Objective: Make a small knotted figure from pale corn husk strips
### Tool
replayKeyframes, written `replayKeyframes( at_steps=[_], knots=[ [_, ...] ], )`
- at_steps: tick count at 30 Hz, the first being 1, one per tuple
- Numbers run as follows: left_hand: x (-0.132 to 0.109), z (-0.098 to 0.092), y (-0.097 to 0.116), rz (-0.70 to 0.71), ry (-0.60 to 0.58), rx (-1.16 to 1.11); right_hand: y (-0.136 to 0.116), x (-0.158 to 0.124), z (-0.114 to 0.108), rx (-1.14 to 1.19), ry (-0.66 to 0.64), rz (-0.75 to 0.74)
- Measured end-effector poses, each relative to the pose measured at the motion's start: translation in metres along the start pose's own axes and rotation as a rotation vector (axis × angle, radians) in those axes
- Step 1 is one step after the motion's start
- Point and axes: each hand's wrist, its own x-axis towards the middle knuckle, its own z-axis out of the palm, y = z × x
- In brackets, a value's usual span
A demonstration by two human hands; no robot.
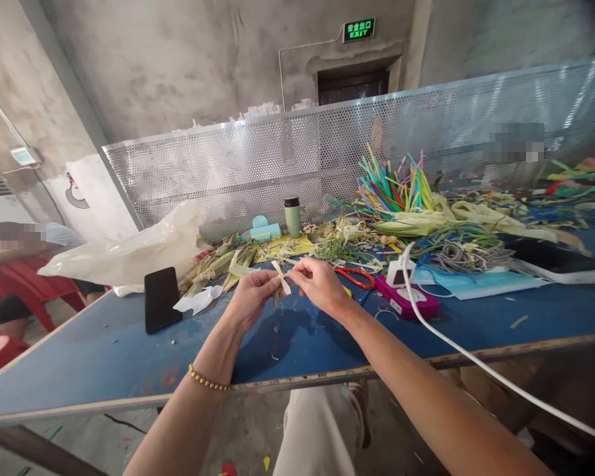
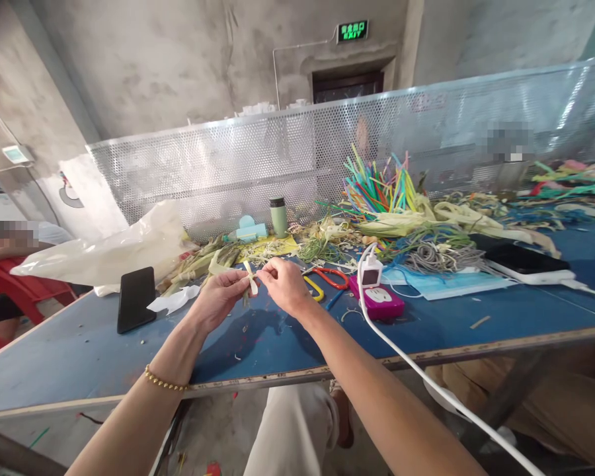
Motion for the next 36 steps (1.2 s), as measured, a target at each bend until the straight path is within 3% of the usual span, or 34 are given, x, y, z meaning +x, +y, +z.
replayKeyframes(
  at_steps=[11, 20, 31, 36],
  knots=[
    [0.001, 0.007, -0.004, 0.045, 0.064, 0.046, -0.002, -0.003, 0.009, 0.314, -0.149, 0.113],
    [0.002, 0.004, -0.002, 0.049, 0.064, 0.059, 0.005, -0.002, 0.011, 0.189, -0.061, -0.014],
    [-0.001, 0.005, 0.000, 0.049, 0.076, 0.024, 0.003, -0.001, 0.011, 0.268, -0.090, 0.046],
    [-0.002, 0.009, 0.001, 0.063, -0.002, 0.013, 0.002, -0.002, 0.012, 0.216, -0.086, 0.054]
  ],
)
